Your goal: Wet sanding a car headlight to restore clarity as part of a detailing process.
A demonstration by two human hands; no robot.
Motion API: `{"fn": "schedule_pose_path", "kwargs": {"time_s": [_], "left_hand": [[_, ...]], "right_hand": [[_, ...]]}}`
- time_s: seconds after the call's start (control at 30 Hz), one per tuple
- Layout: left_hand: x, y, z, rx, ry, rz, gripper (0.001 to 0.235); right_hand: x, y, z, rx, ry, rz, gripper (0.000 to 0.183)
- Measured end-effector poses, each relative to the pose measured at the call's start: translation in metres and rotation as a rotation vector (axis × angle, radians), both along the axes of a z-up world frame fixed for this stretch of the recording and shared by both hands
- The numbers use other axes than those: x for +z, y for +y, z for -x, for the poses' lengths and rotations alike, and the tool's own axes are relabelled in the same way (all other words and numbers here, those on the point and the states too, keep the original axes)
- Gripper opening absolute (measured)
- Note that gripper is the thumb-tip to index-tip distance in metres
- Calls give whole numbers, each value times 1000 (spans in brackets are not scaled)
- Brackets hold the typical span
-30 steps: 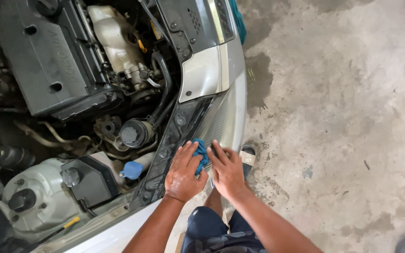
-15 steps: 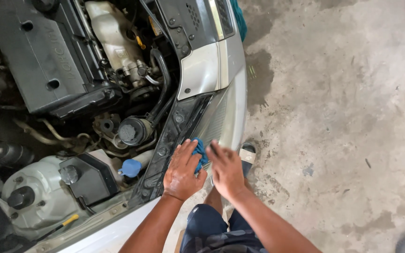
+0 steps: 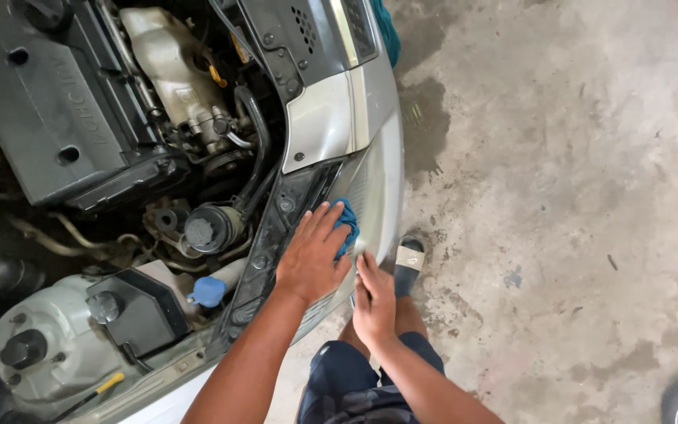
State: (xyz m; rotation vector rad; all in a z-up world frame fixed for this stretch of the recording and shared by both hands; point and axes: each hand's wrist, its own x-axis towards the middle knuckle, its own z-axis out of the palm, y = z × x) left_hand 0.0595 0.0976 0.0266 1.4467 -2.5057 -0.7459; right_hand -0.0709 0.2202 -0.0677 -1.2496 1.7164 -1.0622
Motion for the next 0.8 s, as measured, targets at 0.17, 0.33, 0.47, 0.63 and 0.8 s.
{"fn": "schedule_pose_path", "kwargs": {"time_s": [0.17, 0.33, 0.47, 0.63, 0.8], "left_hand": [[-2, 2, 2, 0, -28, 1, 46], [-1, 0, 4, 12, -47, 11, 46], [0, -1, 4, -3, -29, -4, 48], [-1, -6, 3, -18, -33, 3, 48], [-1, -3, 5, -20, -54, 8, 48]], "right_hand": [[-47, -91, 33, -69, -77, -99, 40], [-36, -104, 41, -109, -280, -135, 39], [-10, -23, 11, -91, -100, -236, 40], [-48, -37, 11, -118, -23, -107, 40], [-112, -132, 52, -208, -342, -284, 42]]}}
